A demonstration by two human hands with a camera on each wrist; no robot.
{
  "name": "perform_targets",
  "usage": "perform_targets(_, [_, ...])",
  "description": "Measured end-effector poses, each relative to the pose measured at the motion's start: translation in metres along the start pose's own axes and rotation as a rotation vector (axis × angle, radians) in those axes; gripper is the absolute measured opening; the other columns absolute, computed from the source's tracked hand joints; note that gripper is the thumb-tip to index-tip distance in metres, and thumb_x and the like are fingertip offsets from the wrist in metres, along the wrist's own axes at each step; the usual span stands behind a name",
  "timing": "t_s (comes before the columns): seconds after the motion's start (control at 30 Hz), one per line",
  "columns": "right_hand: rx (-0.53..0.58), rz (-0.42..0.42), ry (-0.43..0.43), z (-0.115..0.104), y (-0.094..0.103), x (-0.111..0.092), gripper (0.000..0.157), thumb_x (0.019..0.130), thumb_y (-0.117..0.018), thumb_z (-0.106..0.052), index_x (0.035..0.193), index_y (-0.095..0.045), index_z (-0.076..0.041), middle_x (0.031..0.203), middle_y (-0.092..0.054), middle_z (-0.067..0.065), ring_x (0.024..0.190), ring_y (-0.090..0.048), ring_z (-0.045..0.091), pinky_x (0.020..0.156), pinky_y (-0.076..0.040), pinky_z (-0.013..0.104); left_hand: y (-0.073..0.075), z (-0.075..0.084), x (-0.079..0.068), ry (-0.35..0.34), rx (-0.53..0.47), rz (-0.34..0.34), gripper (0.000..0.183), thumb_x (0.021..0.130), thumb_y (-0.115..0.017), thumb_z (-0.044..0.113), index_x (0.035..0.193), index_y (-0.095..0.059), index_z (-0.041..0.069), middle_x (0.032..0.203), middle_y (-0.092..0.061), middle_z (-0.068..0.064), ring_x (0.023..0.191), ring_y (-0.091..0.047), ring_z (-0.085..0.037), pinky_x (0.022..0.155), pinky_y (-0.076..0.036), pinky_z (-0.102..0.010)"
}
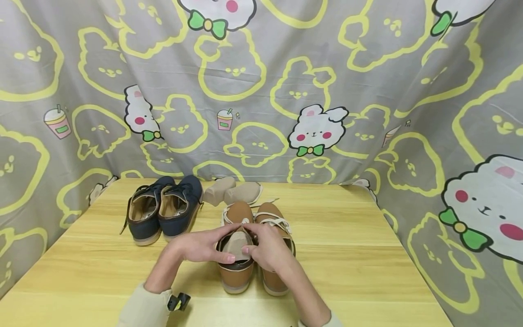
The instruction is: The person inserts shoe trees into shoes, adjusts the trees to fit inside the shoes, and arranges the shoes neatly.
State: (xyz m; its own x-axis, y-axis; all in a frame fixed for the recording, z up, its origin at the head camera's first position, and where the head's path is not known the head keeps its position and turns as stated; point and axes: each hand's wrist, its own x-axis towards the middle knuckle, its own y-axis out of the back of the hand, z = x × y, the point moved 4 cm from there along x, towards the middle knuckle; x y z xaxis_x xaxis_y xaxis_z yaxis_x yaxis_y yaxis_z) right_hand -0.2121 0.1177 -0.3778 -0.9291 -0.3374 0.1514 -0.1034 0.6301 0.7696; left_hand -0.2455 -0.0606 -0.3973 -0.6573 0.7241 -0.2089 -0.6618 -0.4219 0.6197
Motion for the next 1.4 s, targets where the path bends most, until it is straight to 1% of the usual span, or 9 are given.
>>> perform_targets(0.37, [-0.008, 0.002, 0.009, 0.0011, -0.0005, 0.0009, 0.059, 0.083, -0.083, -0.015, 0.138, -0.063, -0.004, 0.13, -0.068, 0.016, 0.122, -0.063, 0.034, 0.101, -0.05, 0.053, -0.0005, 0.0029, -0.0006, -0.001, 0.024, 0.033, 0.089, 0.094, -0.073, 0.035, 0.161, -0.022, 0.006, 0.16, -0.035, -0.017, 0.148, -0.035, -0.032, 0.119, -0.03, -0.051])
perform_targets(0.77, [-0.007, -0.004, -0.014, 0.0012, -0.0011, 0.0, 0.059, 0.084, -0.083, -0.018, 0.139, -0.063, -0.008, 0.133, -0.067, 0.014, 0.127, -0.06, 0.033, 0.104, -0.048, 0.053, -0.0005, 0.0032, -0.0002, 0.003, 0.04, 0.054, 0.089, 0.092, -0.075, 0.033, 0.16, -0.024, 0.007, 0.156, -0.041, -0.017, 0.146, -0.04, -0.032, 0.118, -0.032, -0.051])
perform_targets(0.9, [0.004, -0.011, -0.018, 0.0014, -0.0016, -0.0001, 0.06, 0.084, -0.082, -0.018, 0.14, -0.062, -0.008, 0.135, -0.066, 0.013, 0.128, -0.059, 0.033, 0.105, -0.047, 0.053, 0.0, 0.0036, -0.0009, -0.003, 0.047, 0.064, 0.088, 0.092, -0.076, 0.032, 0.16, -0.026, 0.006, 0.153, -0.045, -0.017, 0.143, -0.043, -0.033, 0.116, -0.034, -0.052])
perform_targets(1.07, [0.022, -0.011, -0.03, 0.0018, -0.0026, 0.0005, 0.062, 0.084, -0.082, -0.02, 0.141, -0.061, -0.009, 0.138, -0.064, 0.012, 0.131, -0.057, 0.033, 0.107, -0.046, 0.053, 0.0015, 0.0041, -0.0016, 0.002, 0.059, 0.092, 0.087, 0.089, -0.079, 0.03, 0.159, -0.03, 0.008, 0.147, -0.052, -0.017, 0.136, -0.05, -0.033, 0.112, -0.038, -0.052])
perform_targets(1.3, [0.009, 0.011, -0.019, 0.0024, -0.0036, 0.0008, 0.062, 0.083, -0.083, -0.021, 0.14, -0.062, -0.009, 0.136, -0.066, 0.012, 0.122, -0.063, 0.031, 0.102, -0.049, 0.052, 0.0023, 0.0053, -0.0024, 0.033, 0.109, 0.14, 0.085, 0.086, -0.082, 0.029, 0.157, -0.037, 0.013, 0.139, -0.06, -0.013, 0.128, -0.056, -0.032, 0.107, -0.043, -0.051])
perform_targets(1.4, [0.011, 0.016, -0.02, 0.002, -0.004, 0.0008, 0.062, 0.083, -0.084, -0.022, 0.14, -0.062, -0.008, 0.136, -0.066, 0.012, 0.121, -0.063, 0.032, 0.102, -0.049, 0.052, 0.0025, 0.0058, -0.0023, 0.037, 0.126, 0.161, 0.084, 0.085, -0.083, 0.027, 0.156, -0.04, 0.013, 0.136, -0.062, -0.013, 0.127, -0.058, -0.031, 0.107, -0.044, -0.05])
